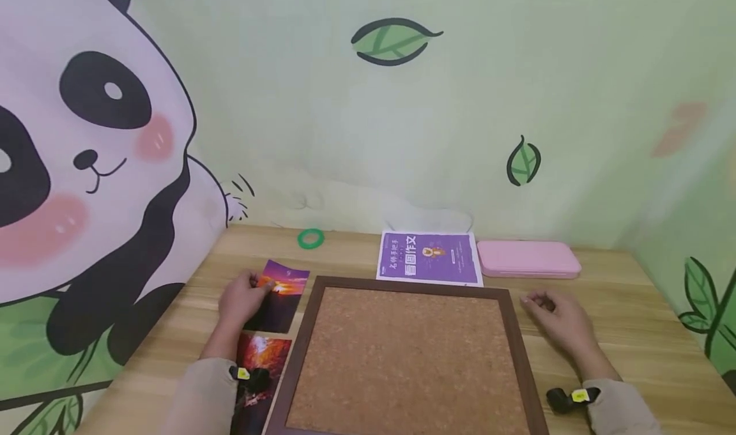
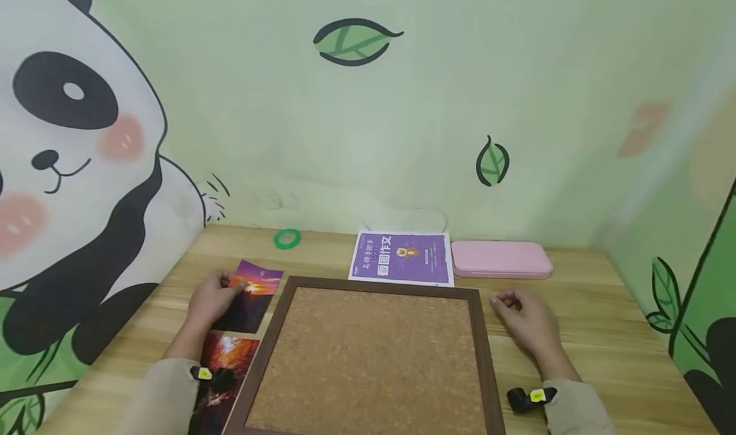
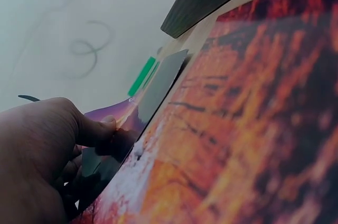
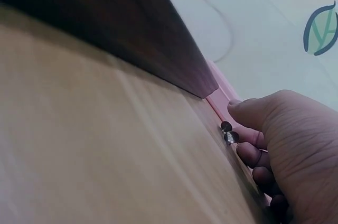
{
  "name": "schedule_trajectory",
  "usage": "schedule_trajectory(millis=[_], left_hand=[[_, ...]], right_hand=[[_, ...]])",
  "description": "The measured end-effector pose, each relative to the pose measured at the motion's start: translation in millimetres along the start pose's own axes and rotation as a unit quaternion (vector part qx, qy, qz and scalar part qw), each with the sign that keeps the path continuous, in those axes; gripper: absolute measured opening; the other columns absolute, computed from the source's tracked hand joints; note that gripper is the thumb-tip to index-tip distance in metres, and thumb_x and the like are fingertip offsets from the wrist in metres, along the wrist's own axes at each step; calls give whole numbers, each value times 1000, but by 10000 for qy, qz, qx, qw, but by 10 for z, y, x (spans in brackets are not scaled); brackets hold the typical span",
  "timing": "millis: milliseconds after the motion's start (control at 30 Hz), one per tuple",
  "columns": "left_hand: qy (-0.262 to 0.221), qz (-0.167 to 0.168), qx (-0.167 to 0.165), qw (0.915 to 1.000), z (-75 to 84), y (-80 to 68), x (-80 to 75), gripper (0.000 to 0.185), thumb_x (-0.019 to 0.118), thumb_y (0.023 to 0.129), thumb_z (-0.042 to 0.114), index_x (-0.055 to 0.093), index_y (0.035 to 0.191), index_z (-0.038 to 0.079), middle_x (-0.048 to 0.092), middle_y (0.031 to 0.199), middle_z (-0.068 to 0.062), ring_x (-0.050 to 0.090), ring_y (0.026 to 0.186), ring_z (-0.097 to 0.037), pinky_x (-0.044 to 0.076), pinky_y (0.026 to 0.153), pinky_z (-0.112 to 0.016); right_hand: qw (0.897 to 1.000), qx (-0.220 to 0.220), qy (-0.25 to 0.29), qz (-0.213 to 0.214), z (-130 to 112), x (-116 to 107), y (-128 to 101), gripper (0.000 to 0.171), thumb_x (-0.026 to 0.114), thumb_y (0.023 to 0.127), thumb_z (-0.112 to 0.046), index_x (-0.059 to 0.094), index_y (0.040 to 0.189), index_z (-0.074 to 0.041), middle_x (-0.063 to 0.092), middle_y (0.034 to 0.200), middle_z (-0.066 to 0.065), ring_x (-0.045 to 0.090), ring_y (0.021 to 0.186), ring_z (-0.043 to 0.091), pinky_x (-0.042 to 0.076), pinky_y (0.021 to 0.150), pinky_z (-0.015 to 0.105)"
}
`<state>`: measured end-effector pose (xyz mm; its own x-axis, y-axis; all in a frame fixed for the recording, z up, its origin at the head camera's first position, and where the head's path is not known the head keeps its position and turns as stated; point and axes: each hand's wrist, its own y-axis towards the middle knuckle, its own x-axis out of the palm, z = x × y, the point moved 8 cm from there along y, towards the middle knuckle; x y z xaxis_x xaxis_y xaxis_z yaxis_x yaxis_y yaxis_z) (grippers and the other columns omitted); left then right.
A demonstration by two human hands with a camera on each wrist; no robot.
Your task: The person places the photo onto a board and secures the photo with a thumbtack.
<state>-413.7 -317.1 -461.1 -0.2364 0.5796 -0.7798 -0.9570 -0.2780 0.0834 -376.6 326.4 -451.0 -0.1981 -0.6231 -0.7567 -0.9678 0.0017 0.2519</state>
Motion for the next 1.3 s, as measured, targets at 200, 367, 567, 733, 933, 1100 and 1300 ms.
schedule_trajectory(millis=[200,367,567,733,933,1100,1300], left_hand=[[-239,138,-210,9994,37,-85,142,45,65,94,35,58,119,-2,63,107,-21,56,94,-36,39,85,-50],[-445,291,-248,9983,61,-239,200,42,66,95,35,59,116,-1,63,105,-19,57,93,-35,39,84,-49],[-1182,404,-491,9909,-95,-479,167,41,65,96,26,53,128,2,60,102,-18,56,90,-33,38,79,-43],[-1843,572,-647,9791,-103,-489,-44,46,60,99,19,50,142,7,53,92,-11,50,80,-25,38,70,-37],[-3301,801,-479,9393,118,-370,-403,33,55,103,14,49,135,7,59,105,-5,54,89,-15,44,78,-27],[-4434,758,341,8925,551,-356,-667,29,57,100,1,48,125,13,64,112,-3,62,94,-12,50,80,-22],[-4080,-645,1166,9032,1311,-557,-430,57,59,96,-6,36,145,15,51,98,-8,63,77,-13,52,60,-25]], right_hand=[[9999,48,-46,139,56,-102,23,45,56,101,-43,66,117,-2,66,105,15,59,94,28,44,79,43],[9990,70,-27,445,128,-227,-94,34,48,106,-26,63,117,3,66,107,22,60,99,36,44,82,49],[9983,146,116,558,185,-282,-249,28,41,106,-13,66,113,-1,69,108,20,60,107,37,43,85,48],[9990,-86,91,433,135,-319,-185,28,43,106,-16,68,113,-5,70,112,16,61,112,36,43,88,45],[9992,-293,173,206,17,-246,-139,28,57,103,-28,68,116,-5,68,106,14,59,96,27,44,80,35],[9994,-266,223,62,-44,-118,-151,35,64,99,-34,68,114,-3,68,106,15,60,96,28,45,83,41],[9999,-56,128,69,22,-58,-194,37,66,98,-36,67,112,-3,67,106,17,60,96,31,45,83,48]])
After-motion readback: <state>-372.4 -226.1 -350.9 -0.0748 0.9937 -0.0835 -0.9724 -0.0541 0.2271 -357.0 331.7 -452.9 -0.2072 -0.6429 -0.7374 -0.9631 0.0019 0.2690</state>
